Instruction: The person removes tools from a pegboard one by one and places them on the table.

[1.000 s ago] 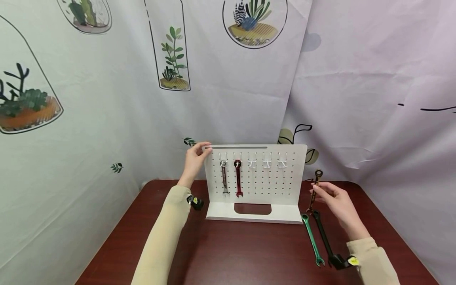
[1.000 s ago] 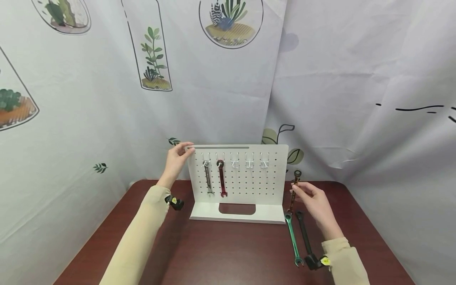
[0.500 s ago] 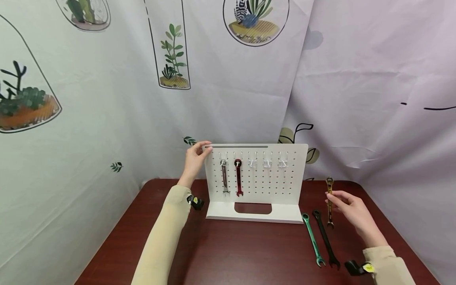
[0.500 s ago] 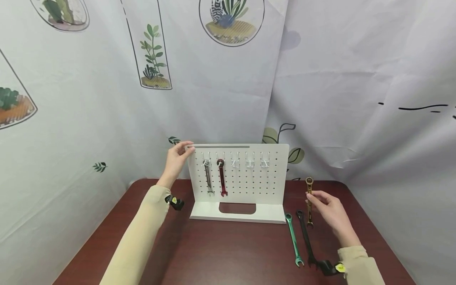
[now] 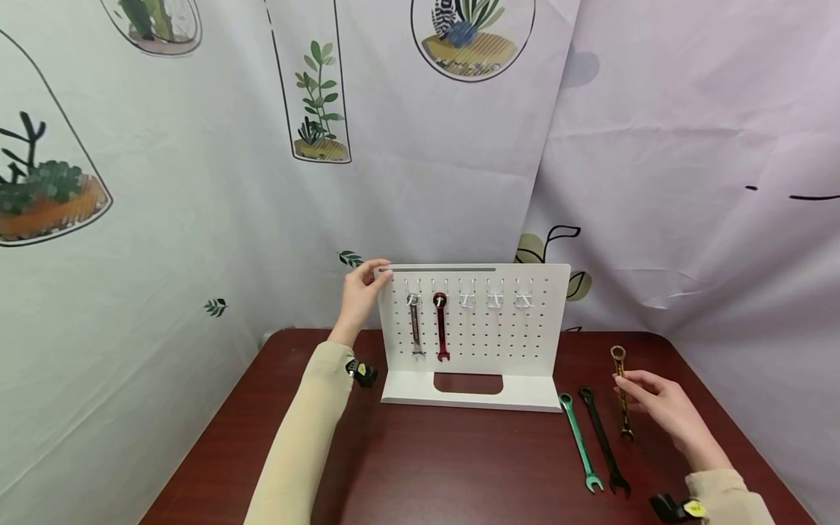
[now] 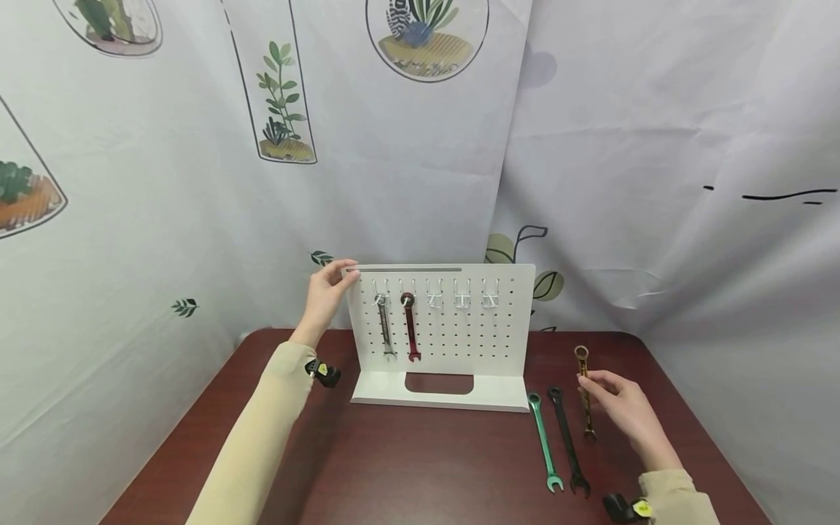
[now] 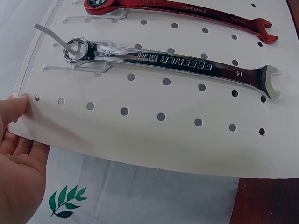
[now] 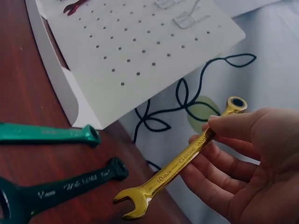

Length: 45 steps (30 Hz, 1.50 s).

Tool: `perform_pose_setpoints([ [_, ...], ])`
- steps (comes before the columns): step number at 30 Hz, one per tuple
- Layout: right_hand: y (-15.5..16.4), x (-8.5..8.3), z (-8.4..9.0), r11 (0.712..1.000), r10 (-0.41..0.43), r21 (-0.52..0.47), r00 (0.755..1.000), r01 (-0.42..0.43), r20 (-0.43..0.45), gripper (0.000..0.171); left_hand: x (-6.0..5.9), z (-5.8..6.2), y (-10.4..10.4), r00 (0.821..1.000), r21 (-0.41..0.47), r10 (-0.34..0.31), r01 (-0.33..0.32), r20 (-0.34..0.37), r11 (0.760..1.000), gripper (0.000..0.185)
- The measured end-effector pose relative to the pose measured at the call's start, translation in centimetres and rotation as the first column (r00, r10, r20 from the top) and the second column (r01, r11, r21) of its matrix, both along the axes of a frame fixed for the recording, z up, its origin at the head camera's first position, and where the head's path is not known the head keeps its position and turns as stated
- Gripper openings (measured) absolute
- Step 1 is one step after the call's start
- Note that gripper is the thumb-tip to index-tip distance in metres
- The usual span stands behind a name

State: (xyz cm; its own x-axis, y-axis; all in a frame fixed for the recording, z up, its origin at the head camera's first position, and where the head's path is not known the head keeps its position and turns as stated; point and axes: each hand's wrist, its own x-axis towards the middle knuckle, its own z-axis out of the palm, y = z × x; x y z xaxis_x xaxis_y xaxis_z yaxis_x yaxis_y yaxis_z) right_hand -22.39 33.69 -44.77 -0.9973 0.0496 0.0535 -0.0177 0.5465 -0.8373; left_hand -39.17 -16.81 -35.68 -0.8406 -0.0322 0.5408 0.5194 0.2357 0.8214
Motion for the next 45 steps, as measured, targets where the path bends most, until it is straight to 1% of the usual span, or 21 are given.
perform_pose_setpoints([
  [5,0.5,0.2,-0.5,1.0,0.004,-0.005,0.999,-0.003,0.033,0.056,0.0,0.0,0.0,1.0,0.015,-0.003,0.003,0.007,1.0,0.029],
  [14,1.2,0.4,-1.2,1.0,-0.008,-0.014,0.998,0.008,0.059,0.056,-0.2,-0.1,0.0,1.0,0.022,-0.018,0.018,0.003,1.0,0.029],
  [15,1.2,0.4,-1.3,1.0,-0.01,-0.015,0.998,0.011,0.061,0.056,0.0,0.1,0.0,1.0,0.02,-0.018,0.018,0.01,1.0,0.028],
  [20,1.6,0.6,-1.6,1.0,-0.015,-0.024,0.996,0.017,0.083,0.056,2.2,1.8,0.6,0.999,0.005,-0.028,0.028,0.024,1.0,0.027],
  [22,1.8,0.6,-1.6,0.999,-0.017,-0.027,0.995,0.02,0.101,0.057,2.8,2.2,0.8,0.999,0.007,-0.034,0.034,0.017,0.999,0.026],
  [35,2.4,0.7,-2.4,1.0,-0.019,0.0,0.986,0.019,0.163,0.064,2.8,2.1,0.6,0.999,0.014,-0.047,0.047,0.007,0.999,0.027],
  [41,2.7,0.3,-3.0,1.0,-0.017,0.005,0.983,0.017,0.184,0.064,2.7,2.1,0.6,0.999,0.009,-0.049,0.049,0.014,0.999,0.028],
  [45,2.6,-0.1,-3.5,1.0,-0.01,0.014,0.983,0.007,0.185,0.059,2.8,2.0,0.7,0.999,0.012,-0.04,0.04,0.024,0.999,0.028],
])
